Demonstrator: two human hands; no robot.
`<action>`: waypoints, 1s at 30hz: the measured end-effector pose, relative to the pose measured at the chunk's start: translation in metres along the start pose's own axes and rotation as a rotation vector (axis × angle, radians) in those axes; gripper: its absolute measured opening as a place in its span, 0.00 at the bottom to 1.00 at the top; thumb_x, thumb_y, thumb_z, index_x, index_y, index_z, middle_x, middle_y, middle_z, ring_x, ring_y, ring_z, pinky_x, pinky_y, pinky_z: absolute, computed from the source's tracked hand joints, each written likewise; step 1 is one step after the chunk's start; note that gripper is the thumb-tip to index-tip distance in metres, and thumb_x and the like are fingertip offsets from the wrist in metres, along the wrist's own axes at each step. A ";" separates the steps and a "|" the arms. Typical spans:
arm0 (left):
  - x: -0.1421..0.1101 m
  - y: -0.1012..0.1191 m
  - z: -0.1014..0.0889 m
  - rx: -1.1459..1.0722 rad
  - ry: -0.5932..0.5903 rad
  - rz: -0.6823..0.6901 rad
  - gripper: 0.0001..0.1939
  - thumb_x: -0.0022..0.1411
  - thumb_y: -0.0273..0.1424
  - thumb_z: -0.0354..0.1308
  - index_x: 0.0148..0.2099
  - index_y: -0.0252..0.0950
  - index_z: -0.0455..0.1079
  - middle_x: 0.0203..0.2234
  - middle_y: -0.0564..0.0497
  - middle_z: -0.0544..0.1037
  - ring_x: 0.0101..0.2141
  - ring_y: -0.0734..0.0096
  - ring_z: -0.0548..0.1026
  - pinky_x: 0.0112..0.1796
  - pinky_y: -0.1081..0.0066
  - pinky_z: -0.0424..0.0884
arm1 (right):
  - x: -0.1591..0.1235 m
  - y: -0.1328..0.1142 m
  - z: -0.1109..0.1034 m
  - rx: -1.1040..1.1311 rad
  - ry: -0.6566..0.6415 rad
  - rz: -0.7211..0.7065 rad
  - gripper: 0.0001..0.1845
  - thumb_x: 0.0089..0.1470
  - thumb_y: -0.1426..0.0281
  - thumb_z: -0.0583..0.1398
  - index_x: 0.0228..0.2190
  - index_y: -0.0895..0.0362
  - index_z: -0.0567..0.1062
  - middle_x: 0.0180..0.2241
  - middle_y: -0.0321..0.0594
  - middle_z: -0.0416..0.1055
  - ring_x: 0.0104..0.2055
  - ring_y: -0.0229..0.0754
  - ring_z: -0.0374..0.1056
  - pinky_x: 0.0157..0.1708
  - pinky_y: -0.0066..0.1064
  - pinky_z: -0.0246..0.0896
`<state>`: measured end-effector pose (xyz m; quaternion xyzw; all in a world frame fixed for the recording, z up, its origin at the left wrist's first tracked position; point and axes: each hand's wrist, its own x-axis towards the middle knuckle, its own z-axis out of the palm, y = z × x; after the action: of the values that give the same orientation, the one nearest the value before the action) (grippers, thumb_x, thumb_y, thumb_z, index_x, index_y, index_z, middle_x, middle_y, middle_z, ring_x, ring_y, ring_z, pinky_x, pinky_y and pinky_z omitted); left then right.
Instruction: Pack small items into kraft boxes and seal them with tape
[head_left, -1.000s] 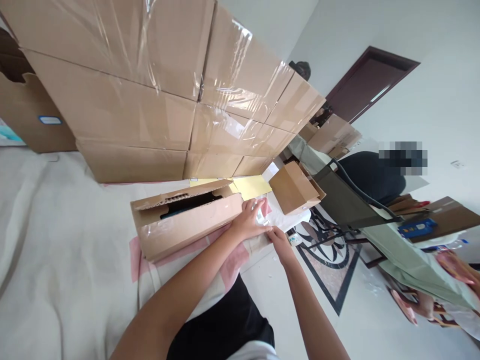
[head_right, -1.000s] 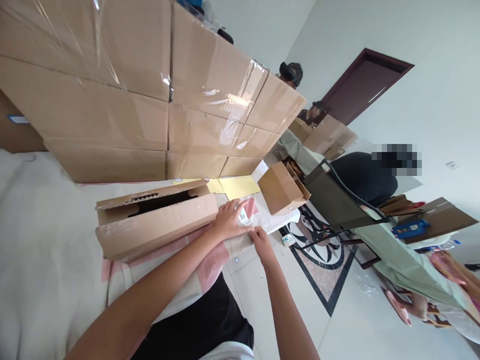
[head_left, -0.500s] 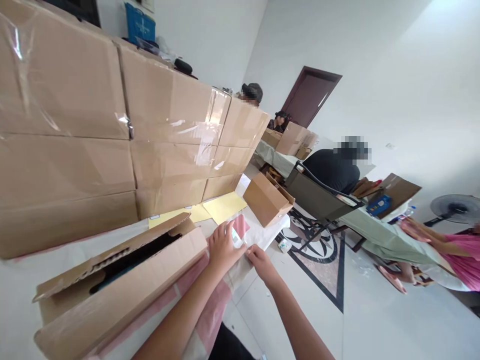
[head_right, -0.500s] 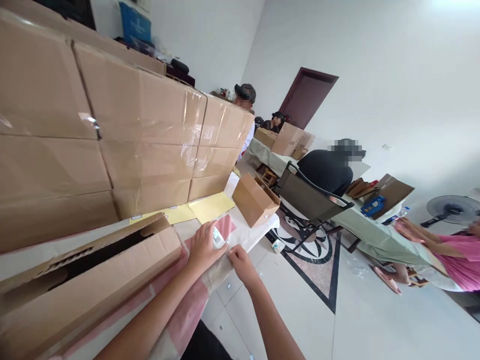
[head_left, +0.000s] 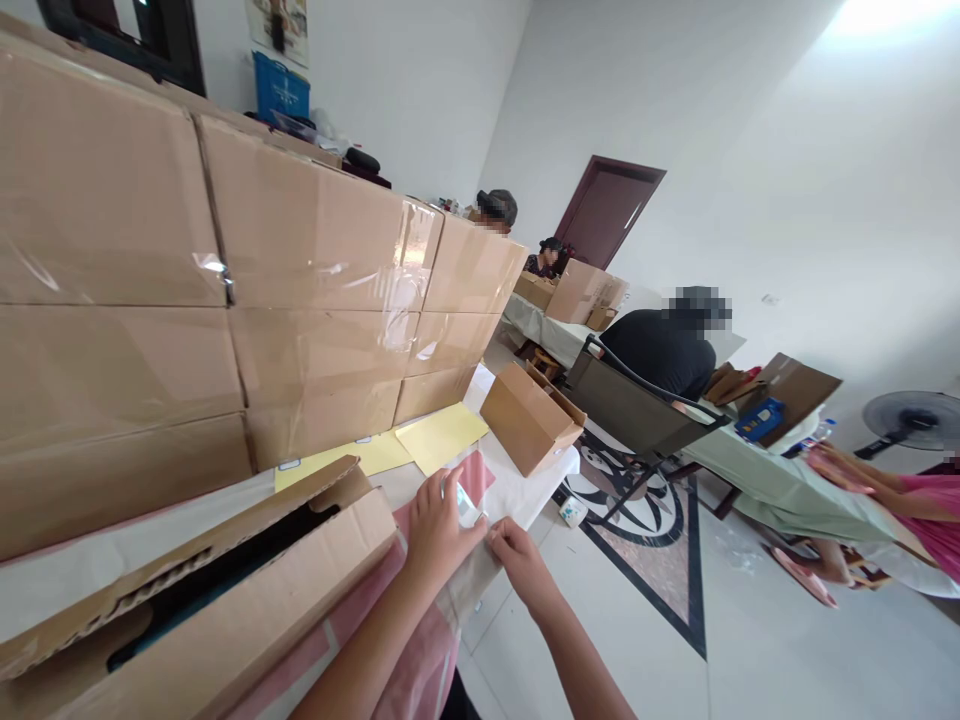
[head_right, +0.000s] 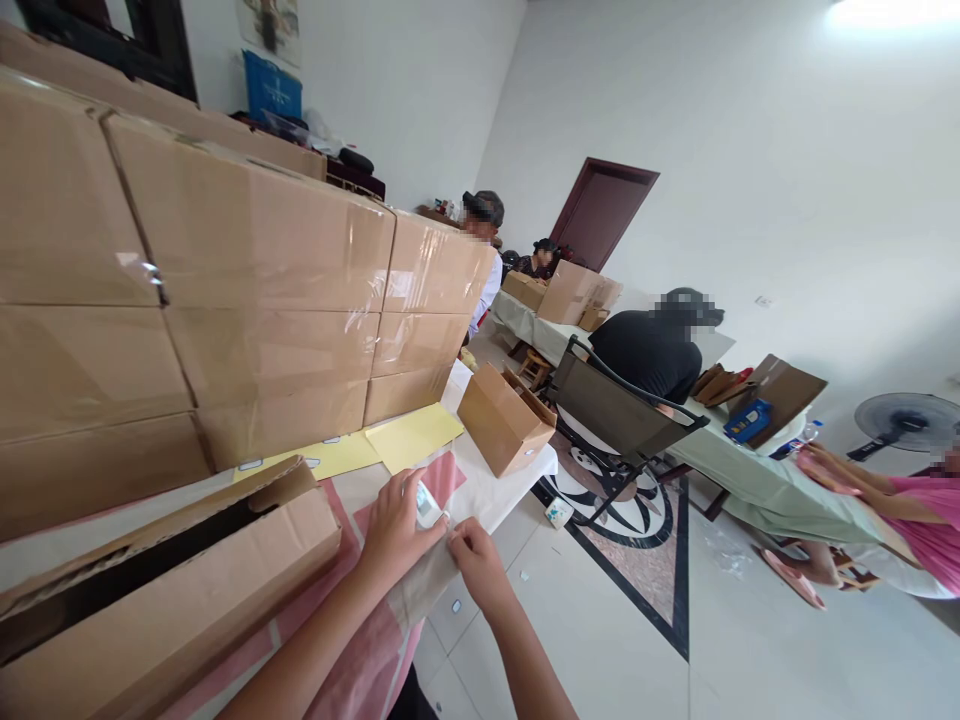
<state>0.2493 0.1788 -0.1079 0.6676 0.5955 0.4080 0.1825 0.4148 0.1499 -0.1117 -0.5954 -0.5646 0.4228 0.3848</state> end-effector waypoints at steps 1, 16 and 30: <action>0.000 -0.001 0.001 -0.001 0.005 0.006 0.35 0.56 0.34 0.64 0.65 0.40 0.60 0.62 0.40 0.67 0.64 0.47 0.65 0.62 0.50 0.66 | 0.000 0.000 0.000 0.014 -0.002 -0.003 0.27 0.52 0.45 0.64 0.24 0.55 0.65 0.24 0.34 0.59 0.29 0.39 0.54 0.33 0.33 0.49; -0.001 -0.012 0.009 -0.023 0.094 0.072 0.35 0.57 0.36 0.65 0.64 0.38 0.60 0.61 0.40 0.70 0.62 0.47 0.68 0.60 0.49 0.68 | -0.002 -0.012 -0.002 0.155 -0.060 -0.005 0.33 0.50 0.41 0.66 0.23 0.57 0.64 0.28 0.36 0.62 0.30 0.36 0.55 0.33 0.30 0.52; -0.004 -0.021 0.008 0.112 0.125 0.183 0.31 0.66 0.43 0.60 0.67 0.39 0.61 0.62 0.40 0.70 0.61 0.49 0.70 0.55 0.50 0.72 | 0.003 0.003 0.006 0.069 0.045 -0.036 0.38 0.46 0.35 0.64 0.21 0.56 0.60 0.31 0.39 0.66 0.29 0.35 0.55 0.31 0.30 0.50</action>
<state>0.2416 0.1815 -0.1296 0.7013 0.5642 0.4300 0.0696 0.4101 0.1528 -0.1171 -0.5808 -0.5513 0.4216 0.4254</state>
